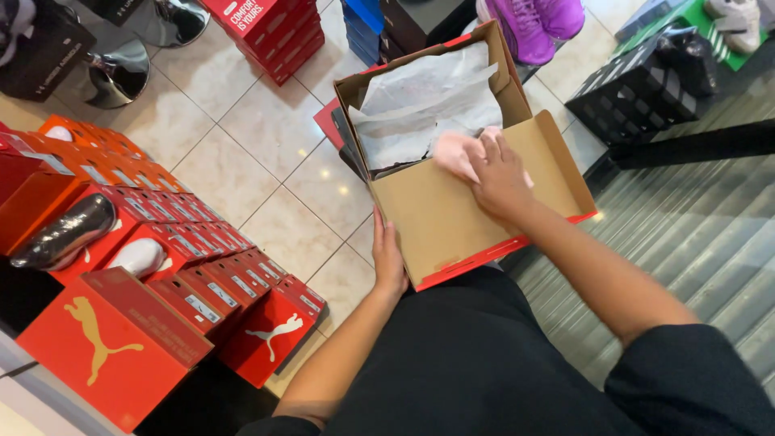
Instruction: Wiping down shoe boxes with a cloth and inspecting contents in a storage area
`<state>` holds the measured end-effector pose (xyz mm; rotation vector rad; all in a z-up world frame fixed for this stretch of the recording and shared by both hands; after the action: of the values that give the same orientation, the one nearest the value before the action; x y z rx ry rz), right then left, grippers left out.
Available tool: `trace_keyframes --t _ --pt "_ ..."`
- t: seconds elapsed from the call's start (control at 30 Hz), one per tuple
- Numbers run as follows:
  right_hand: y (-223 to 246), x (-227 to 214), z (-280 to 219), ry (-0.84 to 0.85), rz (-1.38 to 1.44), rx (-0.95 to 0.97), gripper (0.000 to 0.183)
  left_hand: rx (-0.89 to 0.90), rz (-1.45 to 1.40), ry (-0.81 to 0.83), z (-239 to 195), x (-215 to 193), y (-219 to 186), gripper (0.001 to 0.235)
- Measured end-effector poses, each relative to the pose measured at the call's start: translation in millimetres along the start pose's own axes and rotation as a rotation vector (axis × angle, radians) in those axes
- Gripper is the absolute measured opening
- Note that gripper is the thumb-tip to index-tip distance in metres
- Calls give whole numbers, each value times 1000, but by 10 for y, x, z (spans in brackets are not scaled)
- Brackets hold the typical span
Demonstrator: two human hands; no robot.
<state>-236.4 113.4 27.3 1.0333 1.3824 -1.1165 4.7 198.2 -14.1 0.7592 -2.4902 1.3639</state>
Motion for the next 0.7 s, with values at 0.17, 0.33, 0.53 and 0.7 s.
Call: trace_keyframes --t 0.17,0.33,0.53,0.7 --pt "905 267 -219 -1 315 -402 53 73 -8 2 -27 40 -67 55" --pt "357 131 -542 -32 591 -714 53 34 -151 23 16 6 -18 56" --pt "-467 142 -82 -251 65 -150 54 32 -140 33 60 -49 102 56" --pt "841 710 -176 -24 438 -533 50 10 -82 -2 60 -60 -2 55"
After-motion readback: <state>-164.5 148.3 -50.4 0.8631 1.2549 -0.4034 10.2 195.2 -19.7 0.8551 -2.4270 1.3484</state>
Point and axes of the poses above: each hand's wrist, its own z-axis towards the middle knuckle, its own x-axis out of the palm, y = z × x, the point moved 6 cm from there along z, towards the middle knuckle, and after that the axes turned 7 degrees about -z, right-handed, at the moved point
